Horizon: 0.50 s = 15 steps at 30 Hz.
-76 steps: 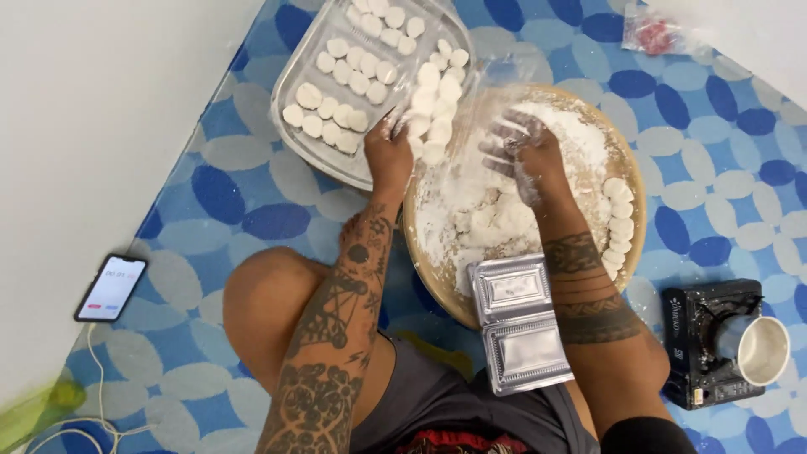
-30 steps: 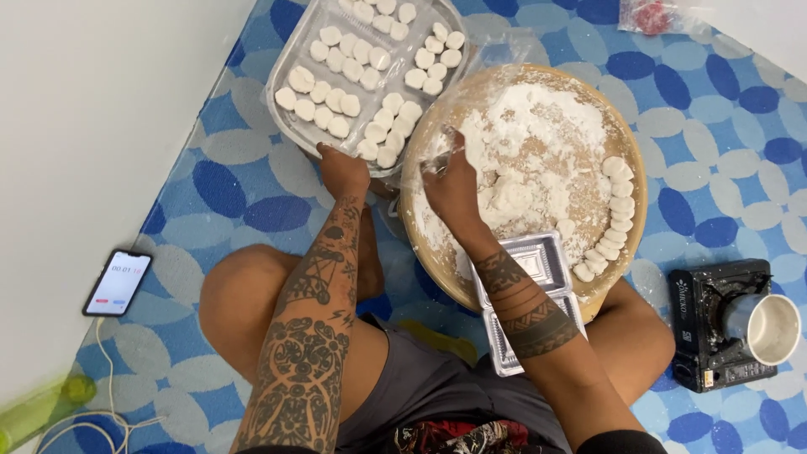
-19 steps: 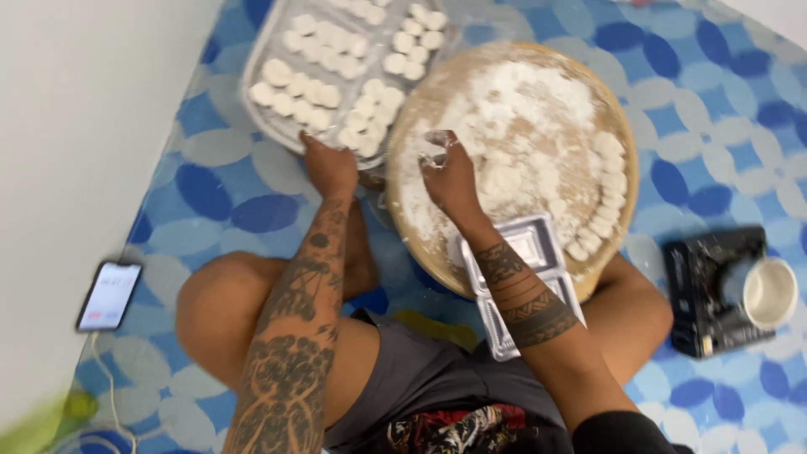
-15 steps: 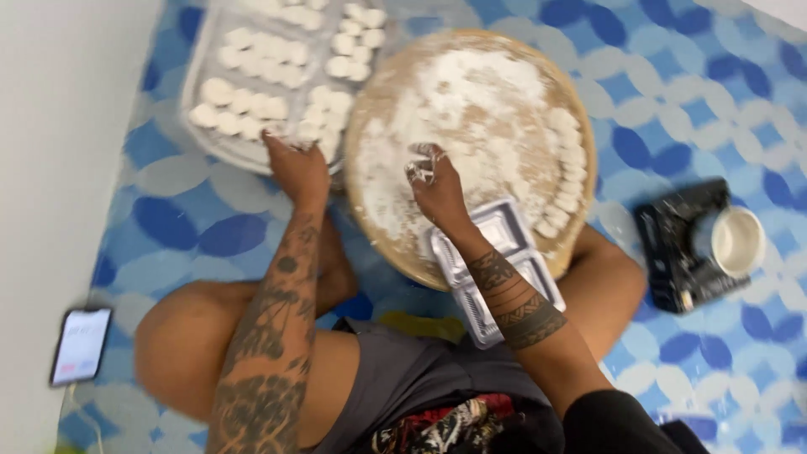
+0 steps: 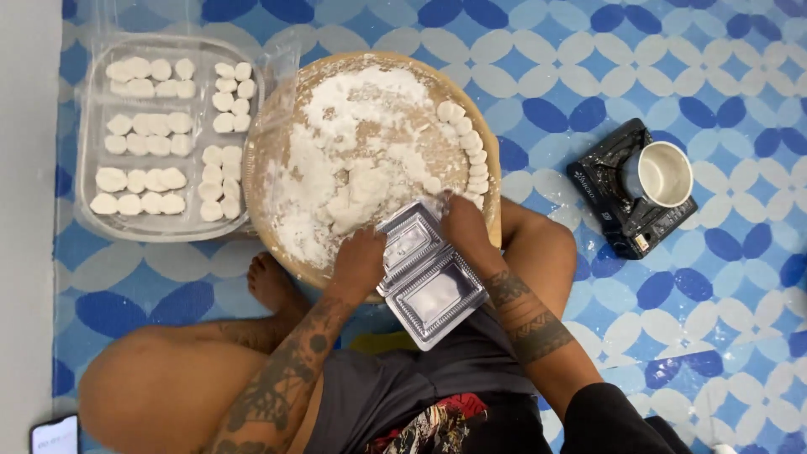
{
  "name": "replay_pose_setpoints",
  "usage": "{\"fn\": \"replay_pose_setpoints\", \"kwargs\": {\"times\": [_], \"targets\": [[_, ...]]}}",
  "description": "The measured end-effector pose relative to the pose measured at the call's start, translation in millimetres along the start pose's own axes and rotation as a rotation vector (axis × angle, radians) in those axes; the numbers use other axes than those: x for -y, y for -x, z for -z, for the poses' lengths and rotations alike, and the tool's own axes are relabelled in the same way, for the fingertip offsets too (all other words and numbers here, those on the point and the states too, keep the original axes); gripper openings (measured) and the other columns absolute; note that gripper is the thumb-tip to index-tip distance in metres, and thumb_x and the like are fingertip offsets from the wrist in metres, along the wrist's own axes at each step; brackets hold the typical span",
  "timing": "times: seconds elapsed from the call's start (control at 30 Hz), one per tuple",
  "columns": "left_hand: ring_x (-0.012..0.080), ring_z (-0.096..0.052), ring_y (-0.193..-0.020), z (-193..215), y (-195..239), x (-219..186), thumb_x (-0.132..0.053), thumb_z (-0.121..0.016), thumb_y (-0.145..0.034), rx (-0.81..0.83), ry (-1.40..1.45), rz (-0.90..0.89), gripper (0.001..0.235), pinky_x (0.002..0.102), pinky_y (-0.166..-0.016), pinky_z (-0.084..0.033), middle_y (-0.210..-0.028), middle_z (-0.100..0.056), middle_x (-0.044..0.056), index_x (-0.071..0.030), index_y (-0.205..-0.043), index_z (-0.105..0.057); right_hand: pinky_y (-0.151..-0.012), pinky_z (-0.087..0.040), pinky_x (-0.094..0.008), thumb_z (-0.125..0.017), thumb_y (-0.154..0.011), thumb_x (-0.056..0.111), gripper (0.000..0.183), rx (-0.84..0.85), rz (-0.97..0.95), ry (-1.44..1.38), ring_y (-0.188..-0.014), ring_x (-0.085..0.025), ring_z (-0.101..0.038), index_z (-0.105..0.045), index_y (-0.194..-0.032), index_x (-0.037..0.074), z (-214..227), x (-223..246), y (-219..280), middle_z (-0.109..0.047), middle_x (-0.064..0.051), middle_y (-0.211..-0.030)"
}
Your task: The person sits on the floor and repeatedly takes small pieces of dough from a large bowl, presses them into a metal mold to shape them, and then places the shaped pieces into a plastic container. The process is repeated continuously.
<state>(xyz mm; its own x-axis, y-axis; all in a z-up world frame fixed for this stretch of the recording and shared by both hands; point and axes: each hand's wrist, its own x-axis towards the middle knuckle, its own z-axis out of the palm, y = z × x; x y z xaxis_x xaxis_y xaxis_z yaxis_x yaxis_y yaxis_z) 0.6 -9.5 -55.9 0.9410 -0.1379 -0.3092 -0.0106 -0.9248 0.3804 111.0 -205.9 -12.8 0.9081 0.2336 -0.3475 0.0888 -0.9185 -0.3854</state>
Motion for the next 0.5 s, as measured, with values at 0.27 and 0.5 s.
{"fn": "replay_pose_setpoints", "kwargs": {"times": [0.27, 0.5], "targets": [[0.0363, -0.072, -0.092, -5, -16, 3, -0.015, -0.074, -0.076, 0.07, -0.061, -0.003, 0.023, 0.053, -0.075, -0.057, -0.097, -0.071, 0.013, -0.006, -0.097, -0.077, -0.087, -0.058, -0.059, -0.07, -0.084, 0.012, 0.033, -0.075, 0.124, 0.091, -0.105, -0.047, -0.067, -0.067, -0.112, -0.004, -10, -13, -60, -0.061, -0.021, -0.109], [0.0442, -0.057, -0.131, 84, 17, -38, -0.029, -0.072, -0.086, 0.045, 0.355, 0.204, 0.06, 0.06, -0.105, -0.048, -0.134, -0.063, 0.026, 0.0, -0.137, -0.06, -0.088, -0.057, -0.053, -0.081, -0.08, 0.019, 0.048, -0.192, -0.049, -0.431, -0.107, -0.041, -0.069, -0.06, -0.118, -0.001, -6, -16, -50, -0.069, -0.019, -0.105]]}}
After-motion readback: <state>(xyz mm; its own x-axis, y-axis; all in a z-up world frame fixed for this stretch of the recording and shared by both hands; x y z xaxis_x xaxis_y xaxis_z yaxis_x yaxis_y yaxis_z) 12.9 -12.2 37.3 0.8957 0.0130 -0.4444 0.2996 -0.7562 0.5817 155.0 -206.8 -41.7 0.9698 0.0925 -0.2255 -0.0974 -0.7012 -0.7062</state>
